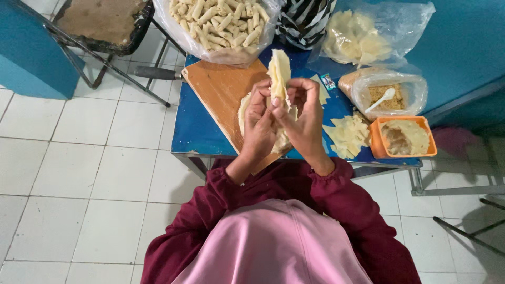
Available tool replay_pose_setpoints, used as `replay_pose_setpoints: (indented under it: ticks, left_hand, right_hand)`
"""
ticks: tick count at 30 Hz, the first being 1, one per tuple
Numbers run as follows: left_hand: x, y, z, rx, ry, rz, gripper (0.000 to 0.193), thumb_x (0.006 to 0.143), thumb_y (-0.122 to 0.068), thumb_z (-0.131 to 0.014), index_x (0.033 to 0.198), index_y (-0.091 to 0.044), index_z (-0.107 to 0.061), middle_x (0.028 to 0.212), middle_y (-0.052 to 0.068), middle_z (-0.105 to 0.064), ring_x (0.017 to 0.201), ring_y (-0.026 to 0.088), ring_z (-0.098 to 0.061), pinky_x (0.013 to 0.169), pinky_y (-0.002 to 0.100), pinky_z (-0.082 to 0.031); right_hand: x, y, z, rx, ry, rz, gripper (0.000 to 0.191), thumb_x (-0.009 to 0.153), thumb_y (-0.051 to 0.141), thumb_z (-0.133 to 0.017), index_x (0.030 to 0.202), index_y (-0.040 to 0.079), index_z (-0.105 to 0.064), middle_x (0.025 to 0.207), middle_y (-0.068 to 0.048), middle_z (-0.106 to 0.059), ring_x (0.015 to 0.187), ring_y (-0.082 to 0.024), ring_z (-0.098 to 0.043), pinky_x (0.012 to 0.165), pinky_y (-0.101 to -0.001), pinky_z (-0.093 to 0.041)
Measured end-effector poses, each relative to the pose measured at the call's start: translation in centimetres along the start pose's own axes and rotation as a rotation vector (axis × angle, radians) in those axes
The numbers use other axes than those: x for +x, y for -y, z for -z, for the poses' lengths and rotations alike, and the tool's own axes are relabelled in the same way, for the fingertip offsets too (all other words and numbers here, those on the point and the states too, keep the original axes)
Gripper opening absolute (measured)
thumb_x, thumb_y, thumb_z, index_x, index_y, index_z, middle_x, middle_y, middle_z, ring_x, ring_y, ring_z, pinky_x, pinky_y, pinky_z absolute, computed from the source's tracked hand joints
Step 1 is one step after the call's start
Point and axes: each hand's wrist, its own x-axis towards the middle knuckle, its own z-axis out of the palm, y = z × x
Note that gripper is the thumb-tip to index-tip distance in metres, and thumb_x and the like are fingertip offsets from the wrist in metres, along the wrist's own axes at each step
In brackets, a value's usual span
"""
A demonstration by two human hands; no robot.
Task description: The person holds a large flat pale dough disc over a small blue table and peels thin sheets off it by hand, setting the peeled pieces aside. They then pick up a knife and cut the remaining disc into smaller pieces on a wooden board.
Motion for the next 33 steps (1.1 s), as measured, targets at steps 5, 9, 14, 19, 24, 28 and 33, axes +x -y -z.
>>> replay_pose_setpoints:
  ticks: [5,9,14,19,24,28,33]
  left_hand:
    - [0.1,-0.3,0.1,-0.154,-0.021,0.077,0.005,0.109,-0.008,-0.055,0.113,-0.006,-0.052,0.134,0.002,-0.056,0.120,0.012,-0.054,0.106,0.030,-0.045]
    - [0.4,-0.8,0.5,-0.235,-0.048,0.045,0.006,0.118,-0.011,-0.052,0.120,-0.006,-0.049,0.122,0.009,-0.061,0.112,0.015,-0.058,0.102,0.033,-0.050]
    - [0.7,-1.8,0.8,-0.384,-0.090,0.118,0.008,0.114,-0.015,-0.049,0.118,-0.009,-0.048,0.121,0.007,-0.062,0.113,0.016,-0.063,0.101,0.037,-0.055]
    - [1.2,-2.8,1.5,-0.393,-0.086,0.139,0.009,0.114,-0.016,-0.048,0.117,-0.008,-0.049,0.120,0.008,-0.064,0.112,0.018,-0.064,0.101,0.038,-0.056]
    - [1.4,-3.3,3.0,-0.463,-0.112,0.192,0.008,0.112,-0.015,-0.049,0.116,-0.008,-0.051,0.122,0.009,-0.065,0.114,0.020,-0.065,0.103,0.039,-0.054]
    - [1.5,-3.6,4.0,-0.500,-0.189,0.191,0.009,0.114,-0.015,-0.049,0.117,-0.008,-0.052,0.125,0.007,-0.064,0.118,0.020,-0.063,0.109,0.040,-0.052]
    - [1.1,-4.6,4.6,-0.469,-0.262,0.208,0.015,0.111,-0.021,-0.047,0.119,-0.009,-0.052,0.132,0.006,-0.062,0.122,0.020,-0.062,0.111,0.042,-0.051]
  right_hand:
    - [0.7,-0.1,0.5,-0.007,-0.049,0.002,0.038,0.106,0.023,-0.070,0.130,-0.003,-0.056,0.113,0.001,-0.061,0.101,-0.006,-0.057,0.089,-0.0221,-0.051]
    - [0.9,-2.0,2.8,0.184,-0.107,-0.294,0.019,0.111,0.023,-0.067,0.113,0.004,-0.065,0.090,0.007,-0.056,0.079,-0.002,-0.045,0.071,-0.0188,-0.039]
    - [0.5,-3.6,3.7,0.786,-0.134,-0.439,0.009,0.107,0.017,-0.064,0.102,0.009,-0.062,0.095,0.004,-0.061,0.088,-0.006,-0.059,0.084,-0.0231,-0.049]
    - [0.5,-3.5,4.3,0.872,-0.117,-0.455,0.008,0.113,0.016,-0.062,0.114,0.008,-0.063,0.104,0.000,-0.067,0.096,-0.011,-0.066,0.087,-0.0277,-0.052]
    - [-0.1,-4.8,5.0,1.029,-0.154,-0.588,0.035,0.105,0.021,-0.059,0.135,0.003,-0.060,0.132,-0.008,-0.069,0.119,-0.019,-0.068,0.105,-0.0341,-0.055]
    - [-1.8,-6.7,6.0,1.166,-0.250,-0.665,0.037,0.107,0.019,-0.061,0.139,0.002,-0.057,0.137,-0.010,-0.067,0.123,-0.020,-0.067,0.107,-0.0345,-0.054]
    - [-3.8,-8.7,8.2,1.203,-0.397,-0.665,0.034,0.106,0.017,-0.063,0.137,0.002,-0.059,0.136,-0.009,-0.068,0.124,-0.019,-0.067,0.108,-0.0327,-0.054]
